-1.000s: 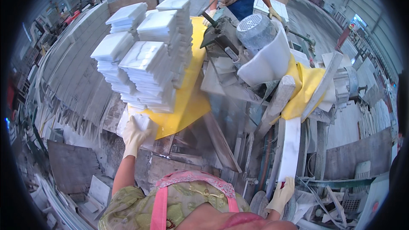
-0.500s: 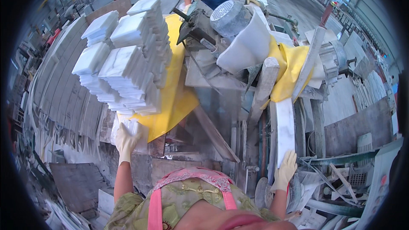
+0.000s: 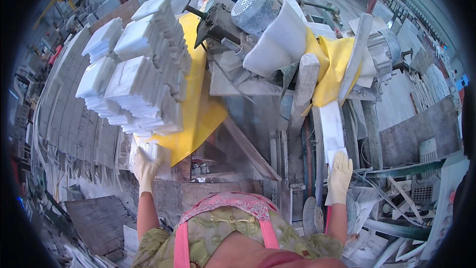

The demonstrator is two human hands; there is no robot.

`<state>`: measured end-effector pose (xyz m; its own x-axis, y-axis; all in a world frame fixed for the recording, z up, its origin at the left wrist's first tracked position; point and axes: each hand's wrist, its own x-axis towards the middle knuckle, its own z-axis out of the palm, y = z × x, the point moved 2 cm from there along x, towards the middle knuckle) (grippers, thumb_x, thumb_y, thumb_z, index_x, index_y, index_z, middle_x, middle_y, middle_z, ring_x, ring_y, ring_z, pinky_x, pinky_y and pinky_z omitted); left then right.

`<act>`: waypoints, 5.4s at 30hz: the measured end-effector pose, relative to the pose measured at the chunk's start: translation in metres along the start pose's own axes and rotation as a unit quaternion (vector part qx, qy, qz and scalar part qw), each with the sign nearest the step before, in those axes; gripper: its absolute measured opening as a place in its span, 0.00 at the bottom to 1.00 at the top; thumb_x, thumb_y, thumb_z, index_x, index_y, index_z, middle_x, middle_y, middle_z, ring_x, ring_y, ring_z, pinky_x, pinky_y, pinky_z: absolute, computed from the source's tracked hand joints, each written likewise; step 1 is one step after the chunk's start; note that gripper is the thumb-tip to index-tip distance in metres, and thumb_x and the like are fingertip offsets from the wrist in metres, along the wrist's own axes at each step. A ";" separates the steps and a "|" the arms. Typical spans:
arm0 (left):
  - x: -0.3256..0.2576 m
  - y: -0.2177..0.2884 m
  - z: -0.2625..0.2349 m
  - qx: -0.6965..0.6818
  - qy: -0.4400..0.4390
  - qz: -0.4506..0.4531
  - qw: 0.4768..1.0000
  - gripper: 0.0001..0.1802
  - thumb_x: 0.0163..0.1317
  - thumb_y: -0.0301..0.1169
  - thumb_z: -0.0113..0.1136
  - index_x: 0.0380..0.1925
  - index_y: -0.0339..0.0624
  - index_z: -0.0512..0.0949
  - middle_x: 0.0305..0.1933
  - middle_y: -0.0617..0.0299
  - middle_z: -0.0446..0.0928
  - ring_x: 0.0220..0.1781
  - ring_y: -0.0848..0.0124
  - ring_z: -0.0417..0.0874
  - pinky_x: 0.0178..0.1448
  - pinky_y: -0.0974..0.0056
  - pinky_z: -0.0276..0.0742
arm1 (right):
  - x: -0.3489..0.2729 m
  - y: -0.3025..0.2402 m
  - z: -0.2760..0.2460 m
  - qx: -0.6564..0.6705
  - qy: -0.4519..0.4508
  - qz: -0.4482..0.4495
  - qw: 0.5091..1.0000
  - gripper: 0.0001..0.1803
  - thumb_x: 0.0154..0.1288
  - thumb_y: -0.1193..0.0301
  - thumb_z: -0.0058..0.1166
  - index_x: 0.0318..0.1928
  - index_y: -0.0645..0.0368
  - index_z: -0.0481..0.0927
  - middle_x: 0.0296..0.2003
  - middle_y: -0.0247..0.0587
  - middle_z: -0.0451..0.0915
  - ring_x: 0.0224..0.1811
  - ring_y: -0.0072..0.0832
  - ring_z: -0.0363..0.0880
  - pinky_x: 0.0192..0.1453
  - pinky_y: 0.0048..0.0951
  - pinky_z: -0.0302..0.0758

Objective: The person repeatedly picks up stacks of white rectangular tiles from a nearby pile and places them onto a yellow platform on a machine. The person wears gloves and uses both hands to lift and align the tiles. Another worker is visible in the background handling similar materials.

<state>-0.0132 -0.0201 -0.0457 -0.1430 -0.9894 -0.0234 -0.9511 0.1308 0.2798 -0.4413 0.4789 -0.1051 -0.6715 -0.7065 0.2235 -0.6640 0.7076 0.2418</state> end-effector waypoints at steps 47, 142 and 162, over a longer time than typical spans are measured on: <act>0.016 -0.037 0.005 -0.039 -0.028 0.112 0.993 0.62 0.57 0.66 0.65 0.68 0.14 0.61 0.59 0.31 0.78 0.62 0.44 0.80 0.64 0.52 0.76 | 0.082 -0.451 -0.122 0.839 -0.202 0.121 0.490 0.33 0.72 0.47 0.58 0.59 0.65 0.76 0.46 0.44 0.82 0.49 0.28 0.78 0.57 0.32 0.73; -0.016 -0.020 0.008 -0.077 0.147 0.151 0.975 0.53 0.42 0.45 0.77 0.67 0.32 0.67 0.61 0.38 0.76 0.64 0.43 0.76 0.68 0.49 0.70 | 0.100 0.002 0.092 0.121 -0.047 0.282 0.951 0.39 0.76 0.44 0.43 0.78 0.53 0.60 0.78 0.51 0.58 0.81 0.47 0.55 0.82 0.52 0.50; -0.014 -0.025 0.009 -0.111 0.100 0.132 0.980 0.54 0.46 0.45 0.77 0.71 0.29 0.65 0.68 0.37 0.72 0.70 0.44 0.72 0.74 0.50 0.66 | 0.086 0.003 0.089 0.148 -0.010 0.269 0.952 0.40 0.74 0.46 0.47 0.76 0.58 0.62 0.76 0.57 0.61 0.79 0.50 0.56 0.83 0.47 0.49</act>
<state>0.0105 -0.0085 -0.0615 -0.2978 -0.9183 0.2608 -0.8021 0.3889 0.4533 -0.5301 0.4217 -0.1695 -0.9444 -0.2427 0.2217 -0.2841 0.9419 -0.1790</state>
